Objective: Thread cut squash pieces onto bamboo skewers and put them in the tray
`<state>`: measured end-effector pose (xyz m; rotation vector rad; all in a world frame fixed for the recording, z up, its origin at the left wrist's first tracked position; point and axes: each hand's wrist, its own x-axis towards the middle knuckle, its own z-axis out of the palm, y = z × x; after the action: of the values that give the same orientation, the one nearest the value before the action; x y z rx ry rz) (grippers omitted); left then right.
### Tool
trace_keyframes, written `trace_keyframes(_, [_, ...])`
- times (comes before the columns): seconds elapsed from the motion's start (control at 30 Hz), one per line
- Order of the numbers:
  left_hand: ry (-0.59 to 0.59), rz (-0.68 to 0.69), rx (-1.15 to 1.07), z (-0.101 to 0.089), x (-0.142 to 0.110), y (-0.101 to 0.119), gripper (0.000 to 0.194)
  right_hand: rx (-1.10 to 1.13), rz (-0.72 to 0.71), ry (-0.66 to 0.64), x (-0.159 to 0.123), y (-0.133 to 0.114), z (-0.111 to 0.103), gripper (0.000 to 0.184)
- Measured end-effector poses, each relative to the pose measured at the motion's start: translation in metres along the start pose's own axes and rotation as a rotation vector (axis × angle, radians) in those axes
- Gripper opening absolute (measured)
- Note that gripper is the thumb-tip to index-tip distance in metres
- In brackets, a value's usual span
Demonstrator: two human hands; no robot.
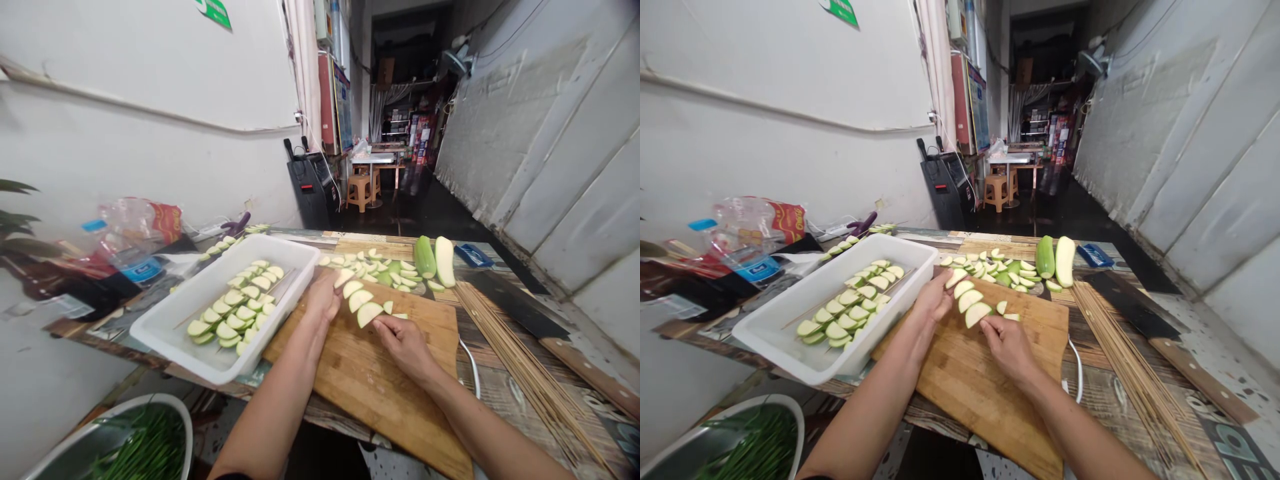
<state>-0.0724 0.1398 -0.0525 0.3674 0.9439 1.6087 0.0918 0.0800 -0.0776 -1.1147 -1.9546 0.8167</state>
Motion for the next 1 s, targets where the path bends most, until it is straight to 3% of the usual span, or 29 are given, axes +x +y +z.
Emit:
trace_keyframes(0.3, [0.011, -0.006, 0.039, 0.004, -0.007, -0.004, 0.010, 0.040, 0.006, 0.008, 0.003, 0.004, 0.000, 0.034])
trace_keyframes(0.47, [-0.053, -0.085, -0.034, 0.002, -0.006, 0.002, 0.027, 0.099, 0.010, 0.053, 0.003, 0.005, 0.001, 0.033])
trace_keyframes(0.57, [-0.053, -0.131, -0.015, -0.001, -0.005, 0.005, 0.036, 0.302, 0.108, 0.025, 0.003, 0.001, -0.001, 0.032])
trace_keyframes(0.7, [-0.029, -0.122, 0.024, -0.005, -0.003, 0.006, 0.042, 0.820, 0.339, -0.138, 0.005, -0.005, -0.011, 0.030])
trace_keyframes(0.83, [-0.047, -0.117, 0.035, -0.006, -0.001, 0.004, 0.042, 1.131, 0.321, -0.283, 0.007, -0.002, -0.022, 0.024])
trace_keyframes(1.0, [-0.041, -0.120, 0.007, -0.008, 0.000, 0.004, 0.039, 1.205, 0.315, -0.323, 0.007, 0.001, -0.027, 0.019])
